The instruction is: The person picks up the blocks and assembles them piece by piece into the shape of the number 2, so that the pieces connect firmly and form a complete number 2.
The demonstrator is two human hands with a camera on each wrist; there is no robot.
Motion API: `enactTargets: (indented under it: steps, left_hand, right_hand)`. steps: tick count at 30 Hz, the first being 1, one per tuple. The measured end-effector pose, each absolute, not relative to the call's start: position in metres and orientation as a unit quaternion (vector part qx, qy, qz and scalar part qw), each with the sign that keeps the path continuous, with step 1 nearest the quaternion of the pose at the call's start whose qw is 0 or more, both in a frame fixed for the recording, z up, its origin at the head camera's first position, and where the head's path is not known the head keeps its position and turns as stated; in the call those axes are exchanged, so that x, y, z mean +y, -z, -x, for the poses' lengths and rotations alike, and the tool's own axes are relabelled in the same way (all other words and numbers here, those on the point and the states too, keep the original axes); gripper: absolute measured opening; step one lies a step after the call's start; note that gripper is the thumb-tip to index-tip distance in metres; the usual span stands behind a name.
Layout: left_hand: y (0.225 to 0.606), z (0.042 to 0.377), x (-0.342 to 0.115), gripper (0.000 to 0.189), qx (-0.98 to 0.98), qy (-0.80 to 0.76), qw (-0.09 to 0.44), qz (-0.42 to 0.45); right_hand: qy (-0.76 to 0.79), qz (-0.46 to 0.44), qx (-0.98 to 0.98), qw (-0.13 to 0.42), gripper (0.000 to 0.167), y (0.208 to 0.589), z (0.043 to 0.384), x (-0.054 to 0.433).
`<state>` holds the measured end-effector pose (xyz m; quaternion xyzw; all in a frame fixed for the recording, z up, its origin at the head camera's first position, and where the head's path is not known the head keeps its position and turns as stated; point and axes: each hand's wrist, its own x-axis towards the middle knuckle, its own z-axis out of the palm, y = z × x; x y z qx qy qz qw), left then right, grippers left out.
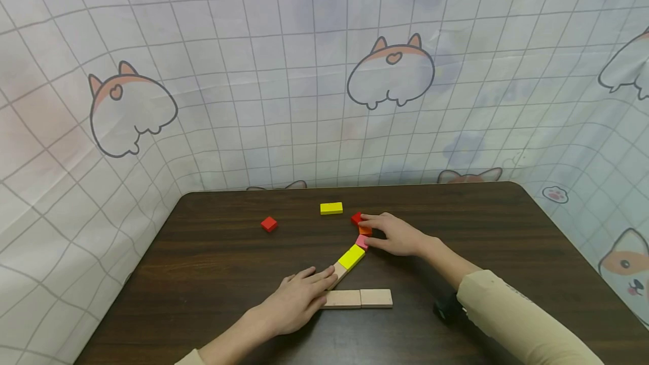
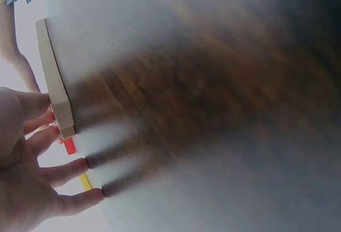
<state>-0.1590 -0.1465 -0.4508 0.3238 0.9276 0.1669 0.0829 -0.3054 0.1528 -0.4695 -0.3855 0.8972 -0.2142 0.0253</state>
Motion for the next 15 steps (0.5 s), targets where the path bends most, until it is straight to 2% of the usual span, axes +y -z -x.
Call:
enactTargets:
  steps: [15]
  left_hand:
    - [0.4500,0.1591,-0.1463,0.049,0.927,-0.170,0.084,-0.324]
  right_hand:
    - [0.214,0.380,0.899,0.027,0.052,0.4713,0.3048,0.1521]
